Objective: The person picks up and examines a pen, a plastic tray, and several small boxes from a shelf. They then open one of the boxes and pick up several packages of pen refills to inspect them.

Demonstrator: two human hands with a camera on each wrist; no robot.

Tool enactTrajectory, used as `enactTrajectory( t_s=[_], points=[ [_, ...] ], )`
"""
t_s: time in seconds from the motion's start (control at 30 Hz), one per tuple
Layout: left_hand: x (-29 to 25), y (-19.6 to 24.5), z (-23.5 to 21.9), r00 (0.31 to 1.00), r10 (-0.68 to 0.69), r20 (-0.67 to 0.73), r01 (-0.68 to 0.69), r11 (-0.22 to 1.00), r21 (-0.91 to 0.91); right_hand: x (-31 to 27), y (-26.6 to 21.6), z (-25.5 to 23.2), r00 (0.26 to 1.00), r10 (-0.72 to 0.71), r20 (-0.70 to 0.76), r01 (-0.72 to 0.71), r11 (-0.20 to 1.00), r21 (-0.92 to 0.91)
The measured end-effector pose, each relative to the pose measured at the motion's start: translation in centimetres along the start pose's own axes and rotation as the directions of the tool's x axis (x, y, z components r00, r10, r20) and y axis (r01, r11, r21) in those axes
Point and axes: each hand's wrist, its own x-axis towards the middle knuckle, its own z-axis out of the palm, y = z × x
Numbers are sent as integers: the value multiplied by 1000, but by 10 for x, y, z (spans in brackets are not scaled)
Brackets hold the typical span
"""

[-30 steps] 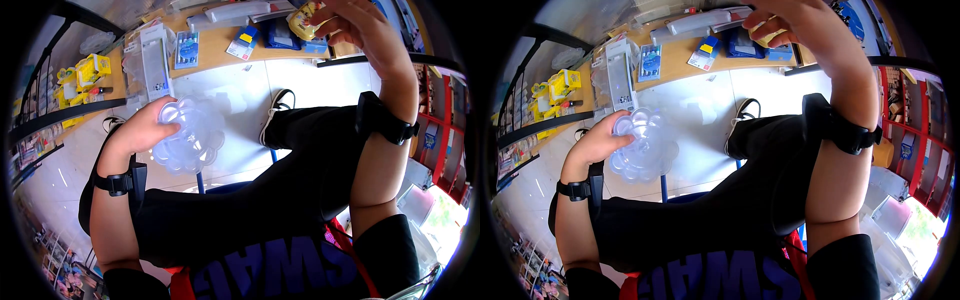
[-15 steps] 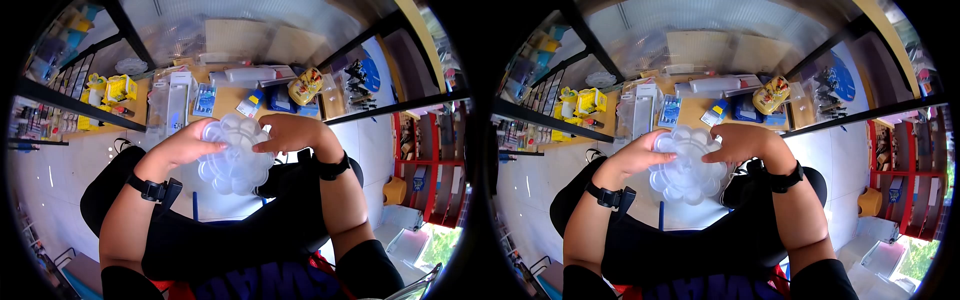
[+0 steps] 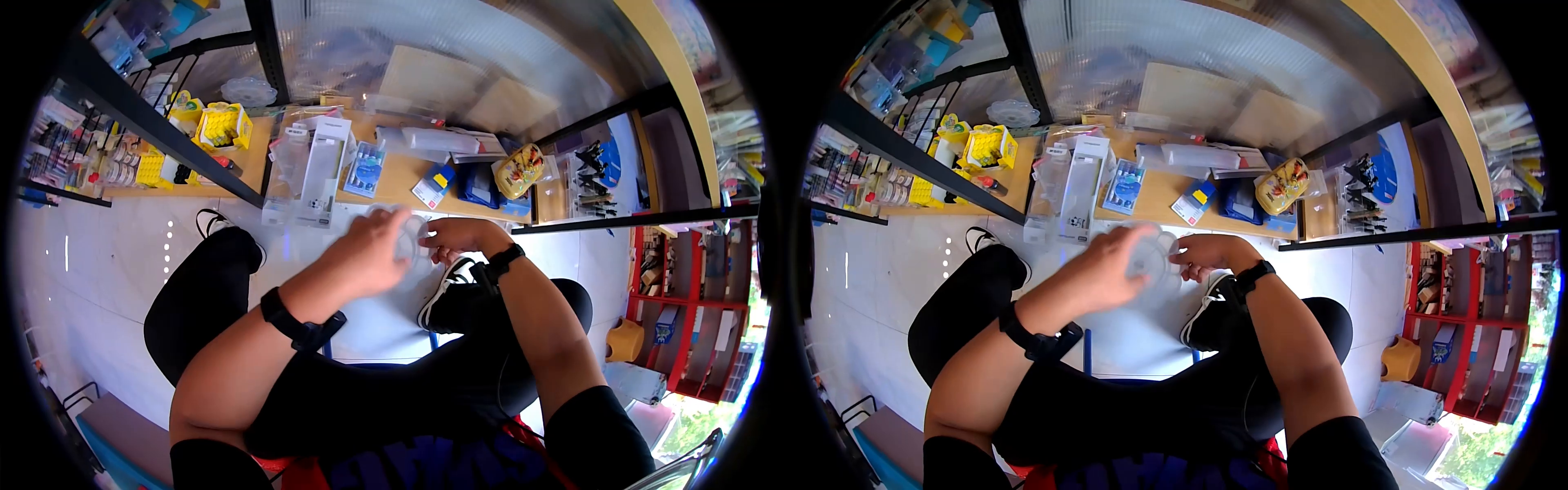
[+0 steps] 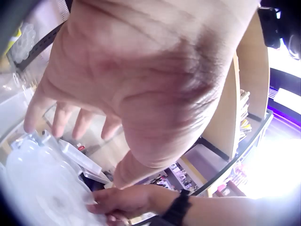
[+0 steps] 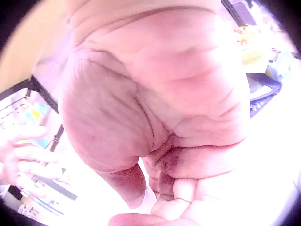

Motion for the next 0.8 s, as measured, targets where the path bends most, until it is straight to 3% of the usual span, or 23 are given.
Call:
enactTrajectory(
  t_s=[0.07,0.13,0.2,0.3,0.33,0.4,0.47,0.53,0.6,0.67,0.73,0.8],
  points=[
    [-3,7,5,963,38,266,31,968,-250,28,19,-9,999,18,-37,-15,996,88],
    [-7,21,1,905,90,416,17,969,-245,63,48,-20,986,-70,-148,126,901,415],
    [-13,32,-12,851,80,520,43,974,-221,97,57,-17,959,-36,-281,191,814,549],
    [-22,33,-17,875,115,469,-1,972,-236,123,55,-12,942,5,-335,249,659,710],
    [-23,31,-17,894,113,434,-5,970,-244,131,54,-10,941,7,-337,248,662,707],
    [-27,30,-24,898,89,431,17,972,-236,147,52,-8,939,52,-340,277,475,835],
    [-30,28,-25,901,64,429,38,974,-225,172,61,-6,934,71,-350,287,432,855],
    [-27,28,-21,906,143,399,-18,954,-300,212,83,-29,956,26,-291,281,192,940],
    [-27,28,-19,891,141,431,-11,956,-292,225,90,-24,952,-79,-296,302,83,950],
    [-24,23,-15,882,165,440,-9,942,-336,208,60,-3,891,52,-450,442,126,888],
    [-22,27,-20,872,134,471,10,957,-290,195,49,7,890,49,-453,452,31,891],
    [-17,33,-29,864,105,492,26,968,-251,179,37,10,920,2,-393,393,36,919]
  ],
)
